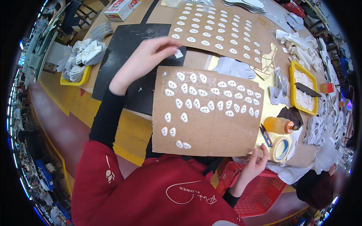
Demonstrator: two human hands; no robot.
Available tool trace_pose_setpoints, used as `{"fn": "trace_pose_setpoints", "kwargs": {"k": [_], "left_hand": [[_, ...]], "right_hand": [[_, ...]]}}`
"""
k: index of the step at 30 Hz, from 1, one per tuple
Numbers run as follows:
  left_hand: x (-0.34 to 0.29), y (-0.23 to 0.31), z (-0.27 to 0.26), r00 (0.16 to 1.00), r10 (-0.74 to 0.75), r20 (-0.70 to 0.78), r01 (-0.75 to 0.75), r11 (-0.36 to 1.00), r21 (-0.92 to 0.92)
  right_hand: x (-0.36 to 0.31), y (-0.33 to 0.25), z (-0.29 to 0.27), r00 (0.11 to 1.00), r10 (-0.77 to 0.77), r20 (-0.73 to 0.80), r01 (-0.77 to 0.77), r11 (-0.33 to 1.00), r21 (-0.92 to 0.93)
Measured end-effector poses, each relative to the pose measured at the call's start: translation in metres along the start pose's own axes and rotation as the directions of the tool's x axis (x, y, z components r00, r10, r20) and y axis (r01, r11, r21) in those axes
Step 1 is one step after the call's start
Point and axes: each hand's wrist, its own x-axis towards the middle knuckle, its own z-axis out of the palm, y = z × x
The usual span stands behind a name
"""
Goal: The person arranges small white decorative pieces on a cardboard sheet, then uses a craft knife to cut around each piece. The person handles the pieces one at a time, placing them in rows and trimming them with the knife.
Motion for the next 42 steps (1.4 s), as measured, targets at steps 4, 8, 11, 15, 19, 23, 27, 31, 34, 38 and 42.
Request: {"fn": "trace_pose_setpoints", "kwargs": {"k": [4, 8, 11, 15, 19, 23, 27, 31, 34, 38, 42], "left_hand": [[-0.052, -0.008, 0.003, 0.976, -0.219, 0.004, 0.218, 0.971, 0.101], [-0.069, -0.008, 0.019, 0.996, -0.085, 0.022, 0.083, 0.995, 0.053], [-0.062, -0.010, 0.025, 0.997, -0.004, 0.081, -0.005, 0.993, 0.116], [-0.059, -0.013, 0.029, 0.991, 0.077, 0.106, -0.098, 0.975, 0.199], [-0.061, -0.016, 0.033, 0.989, 0.100, 0.106, -0.119, 0.974, 0.194], [-0.062, -0.018, 0.036, 0.986, 0.141, 0.091, -0.160, 0.955, 0.251], [-0.062, -0.017, 0.038, 0.987, 0.140, 0.084, -0.159, 0.944, 0.289], [-0.063, -0.018, 0.037, 0.987, 0.115, 0.110, -0.142, 0.948, 0.283], [-0.068, -0.019, 0.039, 0.991, 0.109, 0.077, -0.126, 0.958, 0.257], [-0.071, -0.019, 0.039, 0.999, 0.049, 0.019, -0.052, 0.981, 0.187], [-0.082, -0.014, 0.036, 0.996, -0.088, -0.013, 0.087, 0.995, -0.052]], "right_hand": [[0.010, -0.013, 0.005, 0.980, -0.195, -0.028, 0.195, 0.981, -0.024], [0.020, -0.052, 0.023, 0.939, -0.318, 0.129, 0.323, 0.946, -0.015], [0.020, -0.090, 0.048, 0.866, -0.435, 0.247, 0.425, 0.900, 0.094], [0.017, -0.145, 0.070, 0.649, -0.556, 0.520, 0.594, 0.797, 0.111], [0.015, -0.173, 0.106, 0.480, -0.548, 0.685, 0.629, 0.759, 0.166], [0.014, -0.172, 0.143, 0.391, -0.487, 0.781, 0.670, 0.732, 0.121], [0.020, -0.165, 0.168, 0.316, -0.512, 0.799, 0.772, 0.628, 0.096], [0.022, -0.162, 0.184, 0.295, -0.502, 0.813, 0.779, 0.619, 0.100], [0.022, -0.161, 0.195, 0.264, -0.515, 0.815, 0.788, 0.602, 0.125], [0.022, -0.161, 0.211, 0.265, -0.493, 0.829, 0.809, 0.581, 0.087], [0.021, -0.163, 0.225, 0.282, -0.433, 0.856, 0.815, 0.579, 0.025]]}}
